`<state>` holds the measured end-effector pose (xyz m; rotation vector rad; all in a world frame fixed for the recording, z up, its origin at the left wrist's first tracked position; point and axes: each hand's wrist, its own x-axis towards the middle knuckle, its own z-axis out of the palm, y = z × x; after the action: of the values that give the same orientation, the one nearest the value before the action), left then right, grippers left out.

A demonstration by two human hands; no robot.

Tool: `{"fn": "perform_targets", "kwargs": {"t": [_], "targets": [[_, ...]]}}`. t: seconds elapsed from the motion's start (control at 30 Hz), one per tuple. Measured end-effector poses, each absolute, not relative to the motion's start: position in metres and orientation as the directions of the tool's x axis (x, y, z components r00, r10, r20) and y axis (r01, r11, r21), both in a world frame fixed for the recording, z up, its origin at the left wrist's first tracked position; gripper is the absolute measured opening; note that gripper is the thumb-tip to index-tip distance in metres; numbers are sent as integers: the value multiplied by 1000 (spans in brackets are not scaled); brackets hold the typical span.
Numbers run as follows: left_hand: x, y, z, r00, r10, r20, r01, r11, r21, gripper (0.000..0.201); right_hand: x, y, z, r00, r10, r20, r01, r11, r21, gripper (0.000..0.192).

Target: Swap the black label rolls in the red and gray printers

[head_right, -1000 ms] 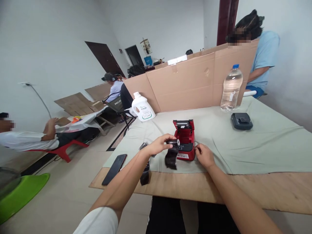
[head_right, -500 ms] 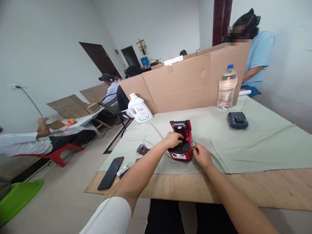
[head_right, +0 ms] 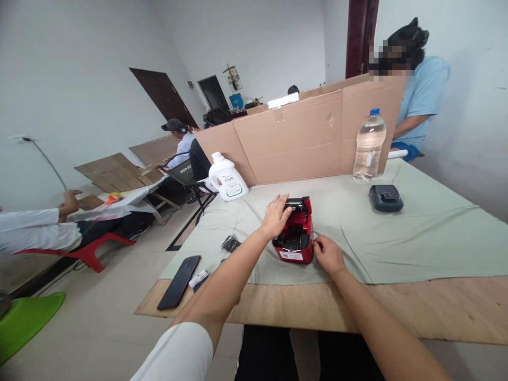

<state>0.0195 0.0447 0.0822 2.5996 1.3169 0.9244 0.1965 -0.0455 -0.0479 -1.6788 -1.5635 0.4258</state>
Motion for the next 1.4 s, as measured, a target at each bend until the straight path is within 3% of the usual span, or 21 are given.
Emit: {"fn": "perform_targets", "kwargs": {"t": [0.13, 0.3, 0.47, 0.57, 0.67, 0.77, 1.4], "targets": [[11, 31, 80, 459, 756, 467, 715, -626, 312, 39, 197, -46, -48, 185, 941, 282, 678, 85, -730, 25], [-7, -3, 54, 477, 742, 471, 658, -657, 369, 40, 196, -45, -48, 197, 939, 280, 683, 74, -727, 25], [-13, -18, 15, 430, 665, 610, 556, -728, 402, 45, 196, -46, -51, 206, 937, 283, 672, 74, -737, 28], [-7, -18, 3, 327, 637, 698, 518, -739, 431, 47, 194, -49, -52, 216, 892, 397, 685, 151, -713, 44], [-2, -18, 0, 248, 640, 728, 524, -720, 455, 48, 192, -53, -50, 105, 833, 543, 750, 292, -594, 61], [0, -18, -1, 226, 648, 727, 552, -700, 452, 49, 191, -55, -50, 41, 820, 571, 772, 337, -539, 66], [1, -17, -11, 172, 647, 743, 501, -707, 500, 43, 186, -50, -56, 39, 823, 566, 738, 358, -572, 56]]}}
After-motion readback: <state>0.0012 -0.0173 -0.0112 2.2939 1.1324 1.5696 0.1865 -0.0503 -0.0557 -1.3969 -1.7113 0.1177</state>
